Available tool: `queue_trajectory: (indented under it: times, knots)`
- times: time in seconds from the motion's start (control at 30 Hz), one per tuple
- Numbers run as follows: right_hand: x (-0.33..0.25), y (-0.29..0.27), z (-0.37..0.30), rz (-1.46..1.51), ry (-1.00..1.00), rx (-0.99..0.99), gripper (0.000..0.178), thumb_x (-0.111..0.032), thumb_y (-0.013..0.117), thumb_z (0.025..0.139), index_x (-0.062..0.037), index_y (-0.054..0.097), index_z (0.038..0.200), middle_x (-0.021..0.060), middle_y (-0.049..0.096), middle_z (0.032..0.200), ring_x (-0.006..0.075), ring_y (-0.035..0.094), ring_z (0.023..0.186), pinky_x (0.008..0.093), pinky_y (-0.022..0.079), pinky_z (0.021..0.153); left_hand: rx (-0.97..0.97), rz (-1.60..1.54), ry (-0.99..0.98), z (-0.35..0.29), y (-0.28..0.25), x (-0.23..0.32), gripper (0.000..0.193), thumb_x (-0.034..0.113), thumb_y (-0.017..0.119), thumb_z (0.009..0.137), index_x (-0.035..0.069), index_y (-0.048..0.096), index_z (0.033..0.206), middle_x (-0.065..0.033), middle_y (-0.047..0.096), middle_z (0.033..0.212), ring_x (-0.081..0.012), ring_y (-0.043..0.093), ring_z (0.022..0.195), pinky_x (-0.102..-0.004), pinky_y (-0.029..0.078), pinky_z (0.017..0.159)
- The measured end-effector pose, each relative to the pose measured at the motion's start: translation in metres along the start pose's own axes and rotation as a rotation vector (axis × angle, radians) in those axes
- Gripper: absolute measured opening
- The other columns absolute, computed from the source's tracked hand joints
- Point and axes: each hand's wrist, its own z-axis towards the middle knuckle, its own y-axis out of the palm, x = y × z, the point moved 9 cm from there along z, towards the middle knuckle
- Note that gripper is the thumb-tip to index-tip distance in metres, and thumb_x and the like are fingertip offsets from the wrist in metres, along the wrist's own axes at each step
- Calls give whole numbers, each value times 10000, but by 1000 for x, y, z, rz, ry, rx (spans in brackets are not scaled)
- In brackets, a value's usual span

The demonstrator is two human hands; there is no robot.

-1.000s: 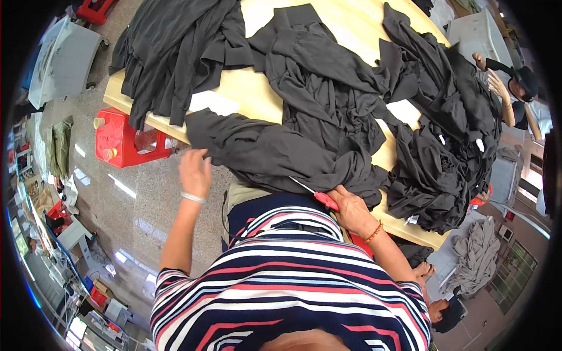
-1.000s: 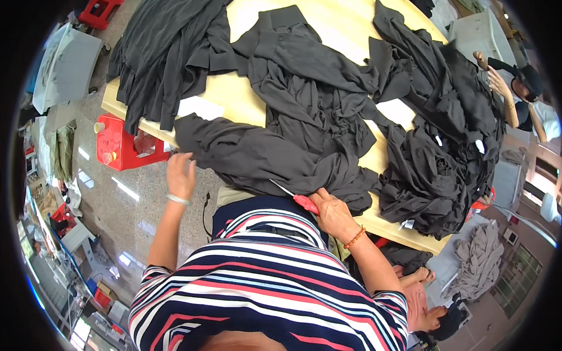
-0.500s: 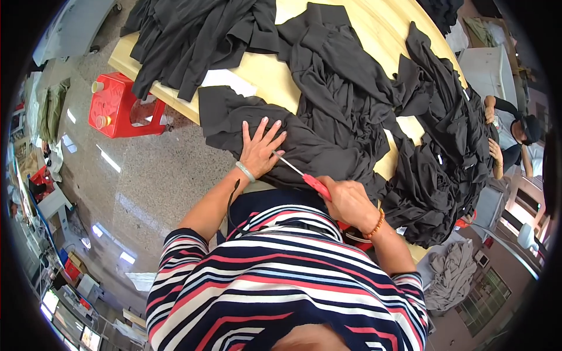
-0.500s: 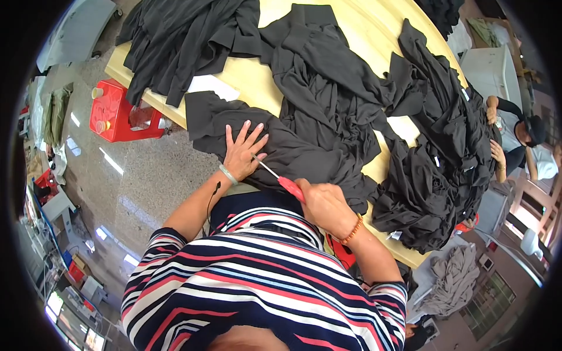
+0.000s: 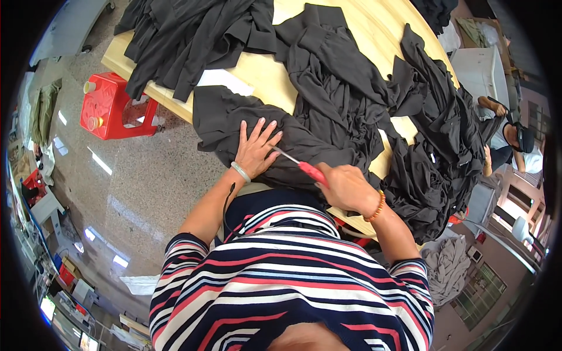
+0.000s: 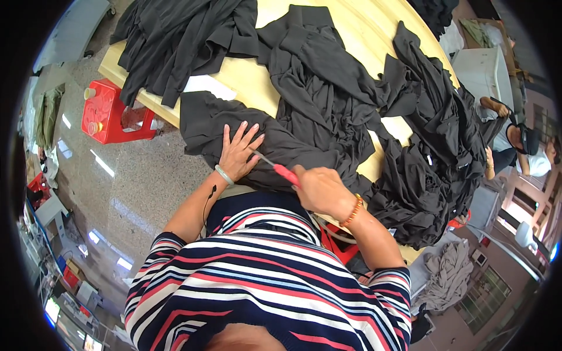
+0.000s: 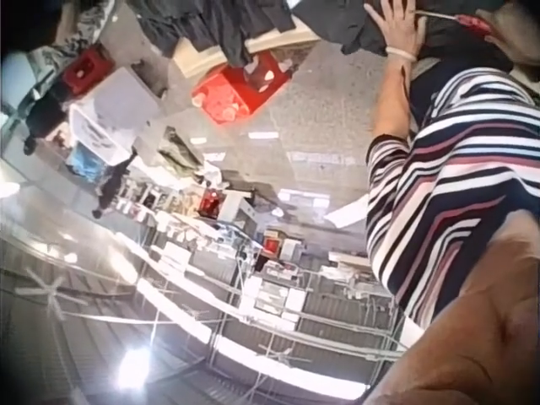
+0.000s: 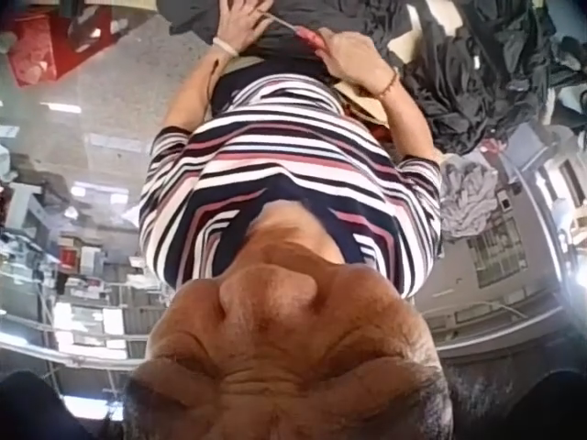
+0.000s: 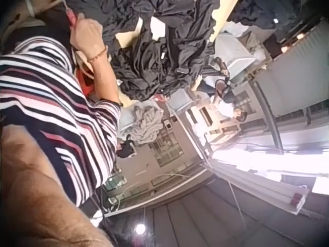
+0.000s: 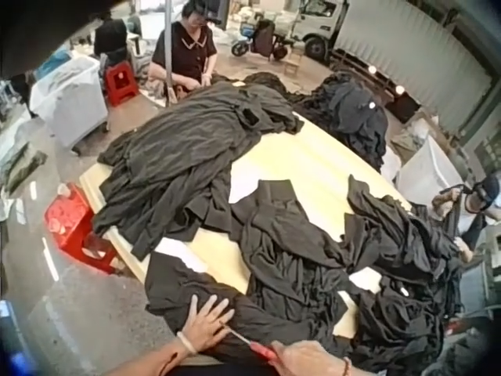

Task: Trimming loose threads from black garments using a pair of scissors.

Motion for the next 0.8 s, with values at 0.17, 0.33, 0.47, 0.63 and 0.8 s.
queue_trajectory:
  times: [0.17, 0.33, 0.47, 0.63, 0.8]
  knots:
    - [18, -4, 3, 32, 157, 60, 288, -215, 632, 844, -3, 539, 1014, 229, 622, 687, 416, 632, 705, 508, 478, 628, 4, 8, 17, 2, -3, 2, 514, 296, 664, 828, 147, 544, 1306, -71, 410, 1454, -331, 277, 1394, -647, 111, 1098]
    - [5, 7, 19, 147, 28, 82, 296, -212, 622, 855, -6, 540, 1052, 239, 632, 732, 417, 637, 768, 507, 484, 673, -72, -18, 37, 6, -6, 0, 535, 228, 672, 808, 127, 534, 1314, -80, 406, 1463, -335, 290, 1390, -604, 118, 1118]
    - [54, -1, -2, 369, 171, 301, 339, -200, 623, 866, -48, 529, 1154, 235, 651, 830, 417, 632, 836, 491, 482, 737, -25, -55, 55, 9, -22, -7, 419, 221, 676, 816, 108, 613, 1215, -101, 550, 1325, -295, 446, 1288, -524, 232, 1105]
    - [97, 2, -29, 621, 413, 398, 370, -131, 593, 883, -89, 508, 1241, 176, 659, 904, 393, 628, 922, 425, 483, 806, 61, -441, -273, 60, -42, -49, 239, 202, 656, 865, 25, 680, 1023, -122, 681, 831, -267, 657, 732, -363, 494, 726]
    - [117, -61, 1, 517, 279, 662, 307, -85, 600, 867, -53, 555, 1169, 190, 602, 1057, 403, 580, 991, 414, 473, 829, 142, -788, -405, 152, -8, -96, 540, 155, 702, 867, 3, 474, 1331, -123, 591, 1125, -124, 572, 891, -265, 495, 767]
